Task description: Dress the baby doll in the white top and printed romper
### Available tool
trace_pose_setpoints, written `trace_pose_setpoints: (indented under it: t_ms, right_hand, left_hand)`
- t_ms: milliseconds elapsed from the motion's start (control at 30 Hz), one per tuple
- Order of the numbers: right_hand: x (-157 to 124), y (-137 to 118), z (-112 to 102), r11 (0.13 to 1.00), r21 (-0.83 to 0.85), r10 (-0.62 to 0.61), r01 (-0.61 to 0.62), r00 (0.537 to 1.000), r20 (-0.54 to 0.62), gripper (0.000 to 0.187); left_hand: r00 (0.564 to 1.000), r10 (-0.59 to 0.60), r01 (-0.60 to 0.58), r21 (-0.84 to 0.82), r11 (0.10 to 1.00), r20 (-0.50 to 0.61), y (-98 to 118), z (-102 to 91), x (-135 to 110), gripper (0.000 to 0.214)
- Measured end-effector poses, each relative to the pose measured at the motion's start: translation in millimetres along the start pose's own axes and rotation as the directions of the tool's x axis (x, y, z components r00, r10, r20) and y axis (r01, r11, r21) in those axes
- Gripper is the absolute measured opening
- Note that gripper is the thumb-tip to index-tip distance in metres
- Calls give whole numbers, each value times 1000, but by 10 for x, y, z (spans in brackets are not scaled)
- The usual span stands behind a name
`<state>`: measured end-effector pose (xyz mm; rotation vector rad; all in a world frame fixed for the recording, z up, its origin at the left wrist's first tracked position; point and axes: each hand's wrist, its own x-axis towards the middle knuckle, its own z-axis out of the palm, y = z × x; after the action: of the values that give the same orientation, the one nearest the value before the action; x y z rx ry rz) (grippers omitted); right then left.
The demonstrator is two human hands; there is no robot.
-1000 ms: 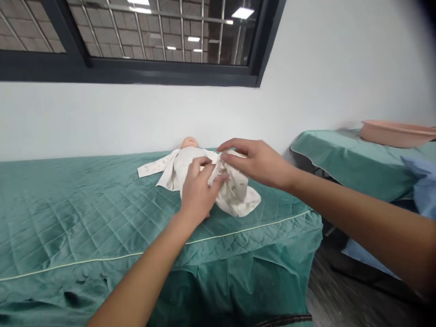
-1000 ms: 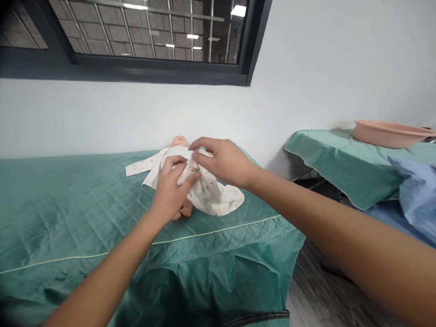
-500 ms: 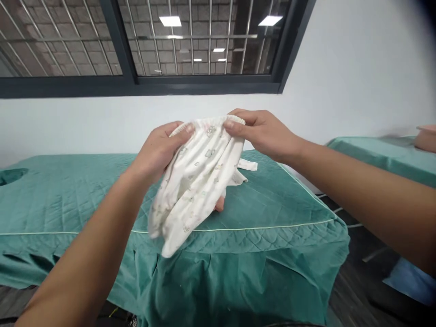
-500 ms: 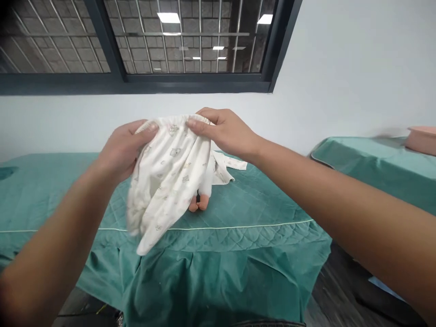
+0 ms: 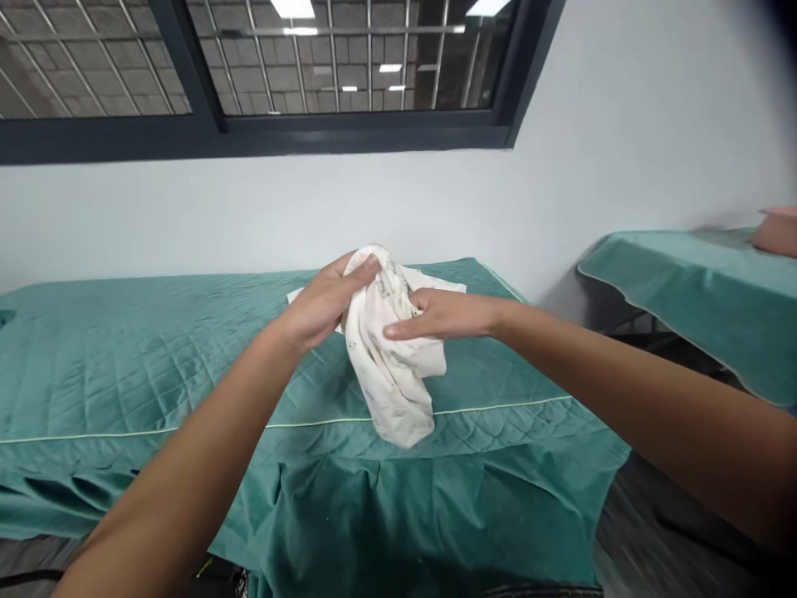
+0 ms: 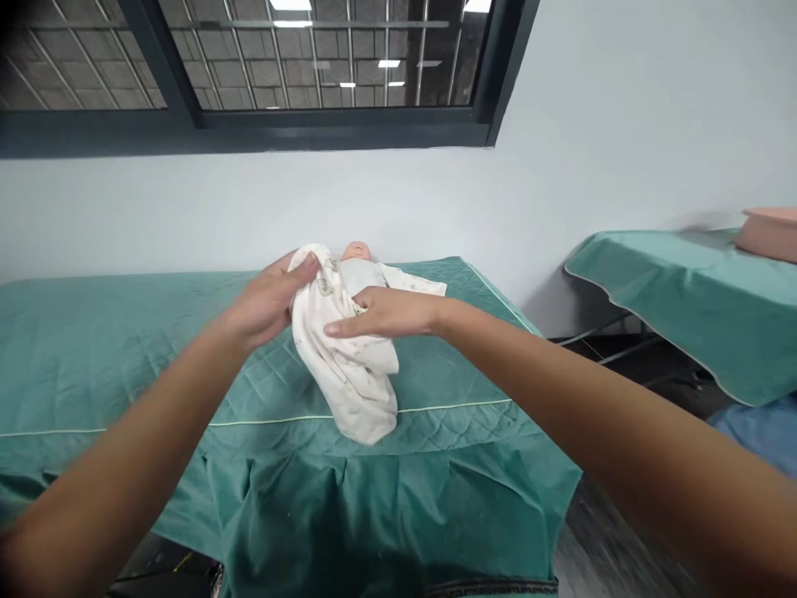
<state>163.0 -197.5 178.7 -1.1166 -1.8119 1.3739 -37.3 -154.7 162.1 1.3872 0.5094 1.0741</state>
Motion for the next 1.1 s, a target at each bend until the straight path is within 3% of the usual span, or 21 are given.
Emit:
trace_pose_setpoints:
  t_ms: [67,167,267,333,433,500,600,667,733,800,867,1000,1100]
  right_hand:
    - [52,84,-57,999,36,-17,19,999,-42,31]
    - [160,211,-164,962,214,-112,170,960,-257,37]
    - [219,304,-225,919,291,-124,268,894,-431,38]
    - [206,347,-231,915,317,-80,252,880,-468,39]
    - [130,399,-221,926,342,-25,159,931,-365,48]
    - [80,435,-207,959,279,0,47,986,-166,50]
    - [73,501,-174,995,95,32,-37,998,58,40]
    - [124,548,-158,995,95,-3,0,1000,26,34]
    - [198,584,-164,973,207,-73,99,989,-130,32]
    - [267,592,-187,924,318,-115,211,948,-295,31]
    - [312,575,-209,881,388,-116,271,918,-379,32]
    - [309,575,-163,836,499,-61,231,941,-333,38]
    - [233,687,-24,835,539,27,113,969,-245,40]
  left_hand:
    - [1000,-10,10,-20,1000,24,-156,30,45,43]
    - [996,-35,30,53,998,82,-324,59,64,42]
    - [947,-182,134,192,972,263,-411,63,40,37]
    - [927,-232,190,164,968,296,-446,43,35,34]
    - [969,-162,171,-33,985,187,-496,-8,75,39]
    - [983,-125,141,-123,982,132,-539,-31,119,45]
    - [985,-143,159,-178,971,98,-612,-28,162,48]
    - [978,-183,201,-216,955,101,-663,-20,161,50]
    - [958,-243,275,-233,933,154,-707,-36,135,53]
    - [926,-304,350,-206,914,225,-734,-83,98,57]
    - [901,-341,390,-154,908,268,-738,-149,69,56]
    - [924,-297,344,-181,921,243,-708,-251,82,55]
    - [953,-255,292,-276,915,162,-722,-256,111,54]
